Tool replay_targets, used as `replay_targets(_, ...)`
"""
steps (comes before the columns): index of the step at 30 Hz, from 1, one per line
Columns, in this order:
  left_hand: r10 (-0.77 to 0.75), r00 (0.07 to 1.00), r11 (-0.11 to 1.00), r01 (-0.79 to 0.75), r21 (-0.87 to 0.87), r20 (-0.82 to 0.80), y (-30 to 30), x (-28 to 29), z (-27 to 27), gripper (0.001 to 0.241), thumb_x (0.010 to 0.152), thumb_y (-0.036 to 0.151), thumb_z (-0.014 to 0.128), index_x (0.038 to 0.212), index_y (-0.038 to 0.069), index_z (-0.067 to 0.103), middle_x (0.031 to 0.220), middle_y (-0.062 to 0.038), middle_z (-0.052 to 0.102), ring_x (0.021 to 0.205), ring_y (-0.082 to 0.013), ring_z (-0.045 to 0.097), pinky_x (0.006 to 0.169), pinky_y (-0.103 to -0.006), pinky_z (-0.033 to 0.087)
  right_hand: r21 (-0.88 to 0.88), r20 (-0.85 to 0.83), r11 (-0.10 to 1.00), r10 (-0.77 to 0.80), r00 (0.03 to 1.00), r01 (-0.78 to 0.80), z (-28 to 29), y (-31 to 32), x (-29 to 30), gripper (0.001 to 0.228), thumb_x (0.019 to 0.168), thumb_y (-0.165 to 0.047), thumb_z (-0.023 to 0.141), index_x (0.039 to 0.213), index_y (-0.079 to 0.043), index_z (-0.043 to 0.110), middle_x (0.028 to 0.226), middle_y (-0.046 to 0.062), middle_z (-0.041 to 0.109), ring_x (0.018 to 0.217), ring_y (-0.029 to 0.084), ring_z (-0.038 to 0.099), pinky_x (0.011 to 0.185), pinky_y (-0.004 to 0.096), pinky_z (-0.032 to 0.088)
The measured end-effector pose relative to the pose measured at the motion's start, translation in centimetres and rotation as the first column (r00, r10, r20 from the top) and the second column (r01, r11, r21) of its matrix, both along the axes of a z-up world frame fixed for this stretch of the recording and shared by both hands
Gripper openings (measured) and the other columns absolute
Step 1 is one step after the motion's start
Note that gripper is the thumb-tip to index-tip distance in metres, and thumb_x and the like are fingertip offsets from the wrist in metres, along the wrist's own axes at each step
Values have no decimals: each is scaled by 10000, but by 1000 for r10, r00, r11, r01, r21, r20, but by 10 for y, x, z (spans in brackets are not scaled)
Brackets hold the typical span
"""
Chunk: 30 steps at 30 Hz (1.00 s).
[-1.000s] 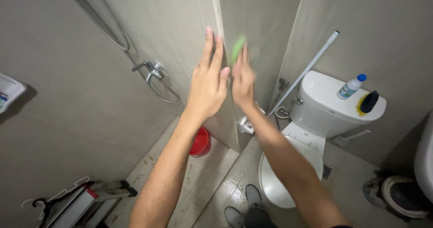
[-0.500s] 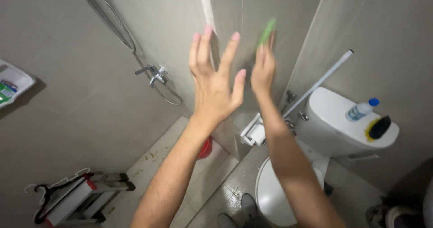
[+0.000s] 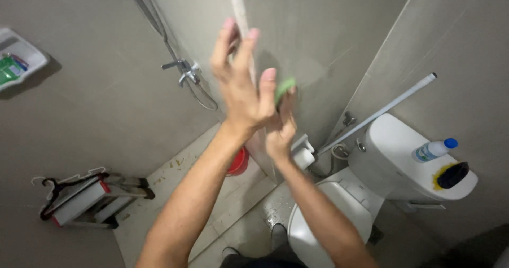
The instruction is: The person scrubs the tiled walls and shower fixtures in a bathroom using a green sponge. They repeatedly rinse the sponge in a red bowl placed in the sink and continue scrubbing the wall, shower hose, and faucet area.
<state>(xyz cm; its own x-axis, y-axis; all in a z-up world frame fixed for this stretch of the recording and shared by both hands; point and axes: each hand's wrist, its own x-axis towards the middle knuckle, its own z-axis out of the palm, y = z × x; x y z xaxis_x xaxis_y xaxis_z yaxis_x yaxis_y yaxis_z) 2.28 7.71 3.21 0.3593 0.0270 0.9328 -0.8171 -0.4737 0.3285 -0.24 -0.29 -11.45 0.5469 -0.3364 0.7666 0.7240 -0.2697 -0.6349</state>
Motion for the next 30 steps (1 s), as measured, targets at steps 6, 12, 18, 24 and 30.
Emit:
replay_targets(6, 108, 994, 991, -108, 79, 5, 2, -28, 30, 597, 1105, 366, 540, 1599, 83, 361, 1642, -160, 314, 1437, -269, 411, 1169, -379, 338, -262, 116, 960, -67, 991, 96, 155, -50, 53, 455, 1171, -132, 503, 1613, -47, 436, 1671, 182, 312, 1596, 346, 275, 1350, 424, 263)
replay_targets(12, 151, 988, 980, -151, 128, 6, -3, -34, 29, 655, 1070, 336, 556, 1624, 104, 295, 1676, -183, 236, 1486, -298, 333, 1181, -404, 281, -239, 111, 939, -226, 968, 247, 149, -87, 101, 474, 1217, -201, 438, 1656, -45, 353, 1685, 143, 344, 1605, 314, 318, 1367, 380, 280)
replay_targets(18, 98, 995, 975, -100, 199, 18, 7, -29, 20, 756, 1045, 272, 596, 1669, 165, 184, 1717, -158, 145, 1586, -288, 225, 1269, -406, 211, -68, -190, 952, -307, 933, 299, -35, -79, 85, 531, 1162, -247, 363, 1631, -9, 288, 1711, 214, 277, 1609, 378, 294, 1334, 468, 282)
replay_targets(24, -141, 990, 970, 138, 202, -1, 31, -11, 0, 921, 1037, 174, 686, 1735, 349, 113, 1734, -69, 75, 1628, -219, 120, 1373, -409, 152, 283, -680, 947, 89, 727, 149, -148, -1, -5, 655, 1089, -383, 284, 1649, -64, 164, 1732, 180, 214, 1576, 325, 252, 1265, 407, 213)
replay_targets(30, -43, 994, 966, 67, 250, -99, 29, -34, -3, 895, 1086, 181, 686, 1716, 384, 82, 1738, -17, -60, 1642, -222, -13, 1382, -440, 60, 290, -395, 956, 151, 906, -33, -11, 34, -33, 977, 1048, -708, 344, 1676, -69, -44, 1762, 213, -113, 1648, 401, -77, 1334, 566, 106)
